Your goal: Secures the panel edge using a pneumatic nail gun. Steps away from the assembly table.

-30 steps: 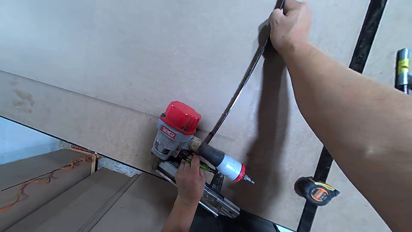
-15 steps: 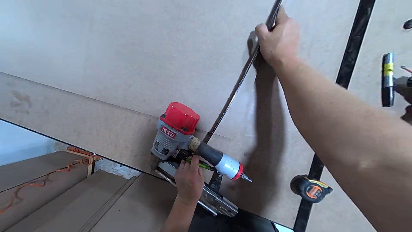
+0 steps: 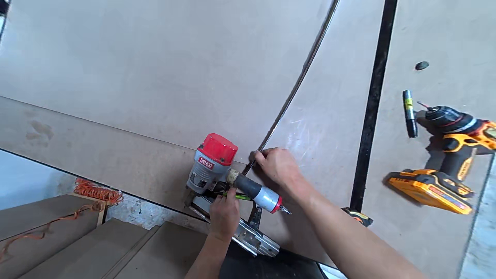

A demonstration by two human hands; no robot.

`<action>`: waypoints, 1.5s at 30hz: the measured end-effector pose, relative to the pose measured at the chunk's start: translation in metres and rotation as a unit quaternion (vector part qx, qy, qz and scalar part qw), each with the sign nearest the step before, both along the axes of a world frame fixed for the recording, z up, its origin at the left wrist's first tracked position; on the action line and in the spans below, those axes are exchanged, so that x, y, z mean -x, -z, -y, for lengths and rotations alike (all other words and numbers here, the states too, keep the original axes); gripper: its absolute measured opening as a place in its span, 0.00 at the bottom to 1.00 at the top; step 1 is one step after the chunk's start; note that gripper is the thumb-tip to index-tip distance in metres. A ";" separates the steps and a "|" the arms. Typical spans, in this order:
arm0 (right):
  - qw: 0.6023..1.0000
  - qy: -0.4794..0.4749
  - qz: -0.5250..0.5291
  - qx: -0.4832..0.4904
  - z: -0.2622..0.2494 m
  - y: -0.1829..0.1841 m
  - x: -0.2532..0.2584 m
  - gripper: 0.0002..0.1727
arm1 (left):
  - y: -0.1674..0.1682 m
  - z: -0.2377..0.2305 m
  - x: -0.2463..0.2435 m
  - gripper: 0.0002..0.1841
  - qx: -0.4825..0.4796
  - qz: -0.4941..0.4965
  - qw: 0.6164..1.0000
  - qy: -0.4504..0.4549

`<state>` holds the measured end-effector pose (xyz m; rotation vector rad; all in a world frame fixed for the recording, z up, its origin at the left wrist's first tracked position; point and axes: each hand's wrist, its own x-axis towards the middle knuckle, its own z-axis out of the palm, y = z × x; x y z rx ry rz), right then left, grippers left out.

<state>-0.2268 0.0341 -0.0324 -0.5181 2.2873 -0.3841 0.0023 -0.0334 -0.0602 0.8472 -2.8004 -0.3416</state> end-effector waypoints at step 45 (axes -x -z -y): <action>0.991 0.129 0.017 -0.036 0.028 -0.002 -0.019 0.34 | -0.067 0.099 0.024 0.50 -0.165 0.011 0.986 0.030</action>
